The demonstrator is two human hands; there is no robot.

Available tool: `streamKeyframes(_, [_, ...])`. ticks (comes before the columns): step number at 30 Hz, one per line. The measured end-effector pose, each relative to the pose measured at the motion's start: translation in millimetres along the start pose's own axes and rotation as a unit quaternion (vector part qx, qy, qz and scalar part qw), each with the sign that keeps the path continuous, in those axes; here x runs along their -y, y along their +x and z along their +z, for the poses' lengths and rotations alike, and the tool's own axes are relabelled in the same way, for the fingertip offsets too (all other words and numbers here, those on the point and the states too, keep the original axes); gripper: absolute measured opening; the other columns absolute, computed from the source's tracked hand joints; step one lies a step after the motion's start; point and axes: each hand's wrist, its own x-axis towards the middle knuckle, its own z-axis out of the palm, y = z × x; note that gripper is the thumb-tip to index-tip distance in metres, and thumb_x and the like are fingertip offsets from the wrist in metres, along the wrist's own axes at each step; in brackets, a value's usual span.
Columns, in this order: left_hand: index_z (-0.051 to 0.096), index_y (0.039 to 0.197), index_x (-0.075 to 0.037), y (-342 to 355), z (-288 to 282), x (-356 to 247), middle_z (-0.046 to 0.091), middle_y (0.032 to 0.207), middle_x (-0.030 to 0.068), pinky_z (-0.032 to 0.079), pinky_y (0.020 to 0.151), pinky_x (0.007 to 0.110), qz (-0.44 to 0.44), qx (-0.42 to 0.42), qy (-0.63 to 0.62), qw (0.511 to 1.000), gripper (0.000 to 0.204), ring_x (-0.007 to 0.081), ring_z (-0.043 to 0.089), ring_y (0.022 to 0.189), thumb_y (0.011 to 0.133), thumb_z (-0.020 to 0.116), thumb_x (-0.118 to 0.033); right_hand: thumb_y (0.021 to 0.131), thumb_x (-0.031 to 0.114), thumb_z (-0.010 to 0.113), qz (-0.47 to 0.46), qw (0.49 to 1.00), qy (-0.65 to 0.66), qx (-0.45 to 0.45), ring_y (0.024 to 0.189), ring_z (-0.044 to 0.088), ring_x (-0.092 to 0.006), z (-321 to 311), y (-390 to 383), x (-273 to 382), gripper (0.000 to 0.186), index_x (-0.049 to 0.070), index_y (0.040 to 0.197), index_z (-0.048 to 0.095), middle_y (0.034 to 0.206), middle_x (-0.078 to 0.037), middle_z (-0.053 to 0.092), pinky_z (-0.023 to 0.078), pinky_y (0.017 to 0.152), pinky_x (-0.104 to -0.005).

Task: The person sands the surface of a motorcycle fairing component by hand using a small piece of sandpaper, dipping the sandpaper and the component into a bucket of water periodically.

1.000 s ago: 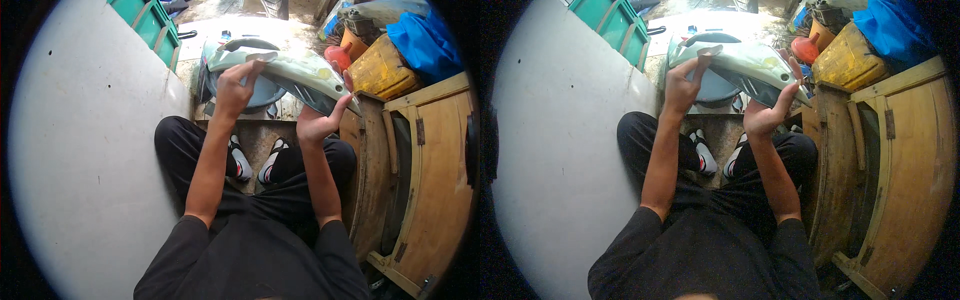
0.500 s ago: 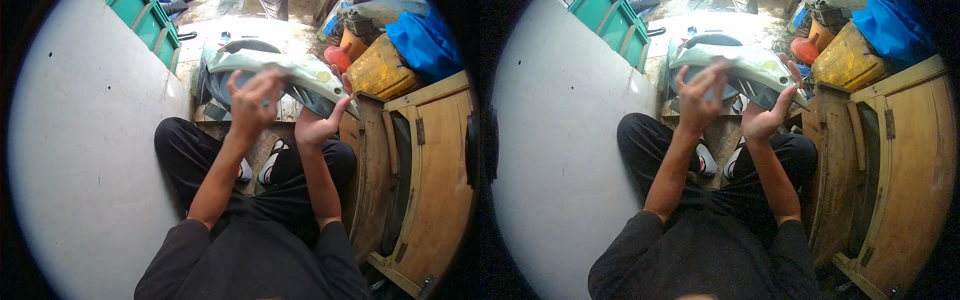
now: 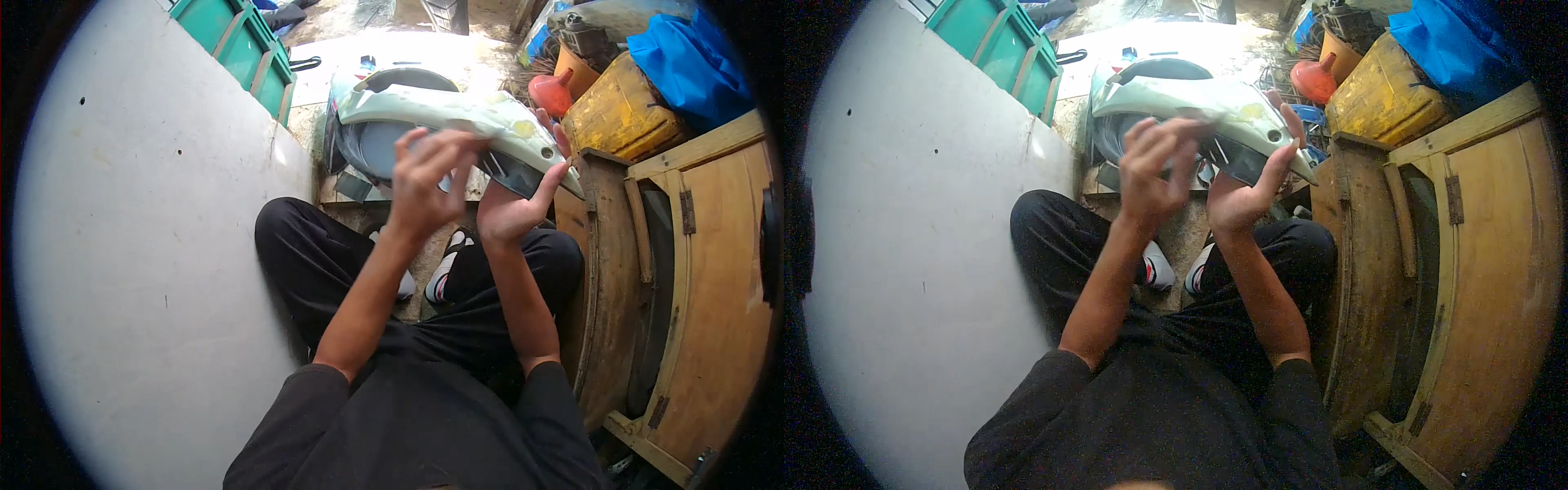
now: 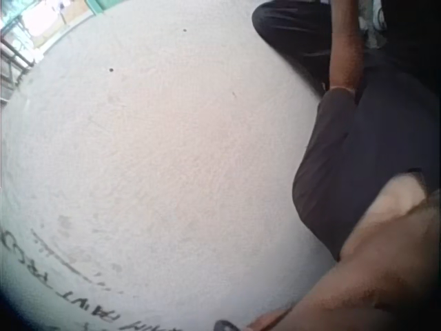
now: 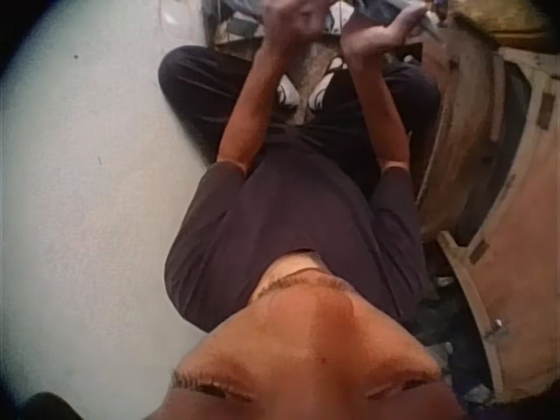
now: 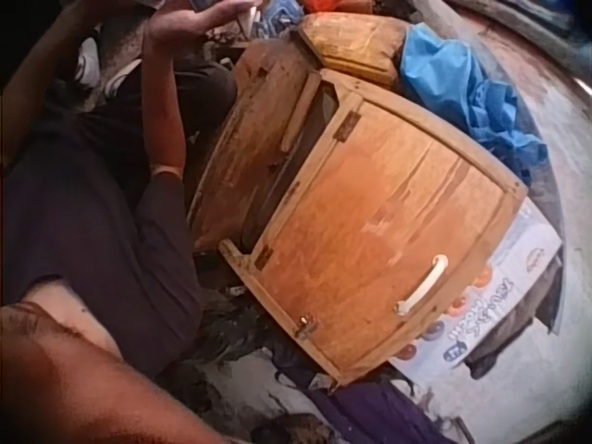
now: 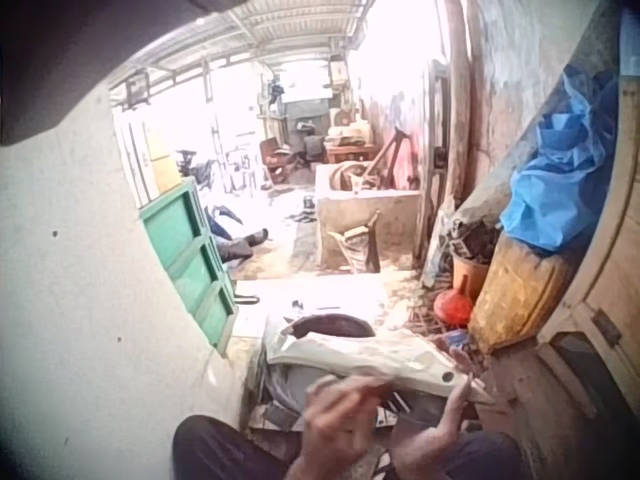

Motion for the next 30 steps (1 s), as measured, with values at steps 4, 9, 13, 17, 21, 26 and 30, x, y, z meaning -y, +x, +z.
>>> streamKeyframes(4, [0.075,0.103,-0.011,1,5,6,0.074,0.106,0.0033,0.033,0.107,0.04,-0.022,-0.011,0.03,0.999,0.016,0.0179,0.069,0.101,0.089,0.068,-0.013,0.109,0.045,0.029,-0.003,1.0,0.017,0.014,0.139,0.042,-0.0306,0,2,5,0.05,0.01,0.143,0.04,0.149,-0.017,0.045,0.03,0.119,-0.0496])
streamKeyframes(9, [0.075,0.103,-0.011,-5,3,5,0.074,0.106,0.0028,0.031,0.106,0.04,-0.05,-0.036,0.012,0.998,0.016,0.0168,0.068,0.103,0.088,0.069,-0.012,0.109,0.045,0.029,0.005,1.0,0.011,0.0,0.139,0.042,-0.0304,5,-4,1,0.05,0.01,0.143,0.039,0.149,-0.016,0.045,0.031,0.119,-0.049])
streamKeyframes(13, [0.074,0.104,-0.01,-6,11,-15,0.073,0.109,0.0028,0.028,0.107,0.038,-0.002,-0.002,-0.02,1.0,0.017,0.016,0.068,0.103,0.088,0.068,-0.012,0.109,0.045,0.029,0.006,0.999,0.032,-0.001,0.139,0.042,-0.0305,-2,0,3,0.05,0.01,0.143,0.039,0.15,-0.016,0.044,0.03,0.119,-0.049])
streamKeyframes(17, [0.072,0.104,-0.004,1,-1,6,0.073,0.104,0.0098,0.037,0.102,0.038,-0.174,-0.053,0.044,0.982,0.018,0.0227,0.067,0.102,0.093,0.064,-0.016,0.109,0.044,0.029,-0.004,1.0,0.004,0.01,0.138,0.043,-0.0308,5,-4,2,0.049,0.01,0.143,0.039,0.15,-0.016,0.045,0.031,0.119,-0.0487])
streamKeyframes(21, [0.07,0.1,-0.003,-6,20,-23,0.071,0.098,0.0108,0.039,0.095,0.041,0.02,-0.054,-0.045,0.997,0.017,0.027,0.065,0.09,0.096,0.061,-0.017,0.109,0.044,0.03,0.006,1.0,0.009,-0.01,0.139,0.042,-0.0313,-1,-5,2,0.05,0.009,0.144,0.039,0.15,-0.017,0.045,0.031,0.118,-0.0491])
streamKeyframes(26, [0.069,0.107,-0.002,-4,7,14,0.07,0.097,0.0119,0.045,0.09,0.04,-0.185,-0.088,0.075,0.976,0.017,0.0291,0.066,0.093,0.093,0.063,-0.008,0.109,0.045,0.031,-0.003,1.0,0.004,0.002,0.139,0.043,-0.0316,5,-4,1,0.052,0.008,0.144,0.039,0.149,-0.018,0.045,0.031,0.118,-0.0489])
streamKeyframes(30, [0.069,0.103,-0.001,-6,20,-16,0.07,0.096,0.0131,0.046,0.088,0.039,-0.007,-0.101,-0.015,0.995,0.015,0.028,0.066,0.092,0.093,0.062,-0.008,0.109,0.045,0.031,0.01,1.0,0.004,-0.02,0.139,0.043,-0.0315,5,-8,0,0.052,0.008,0.144,0.039,0.148,-0.017,0.046,0.031,0.118,-0.0493])
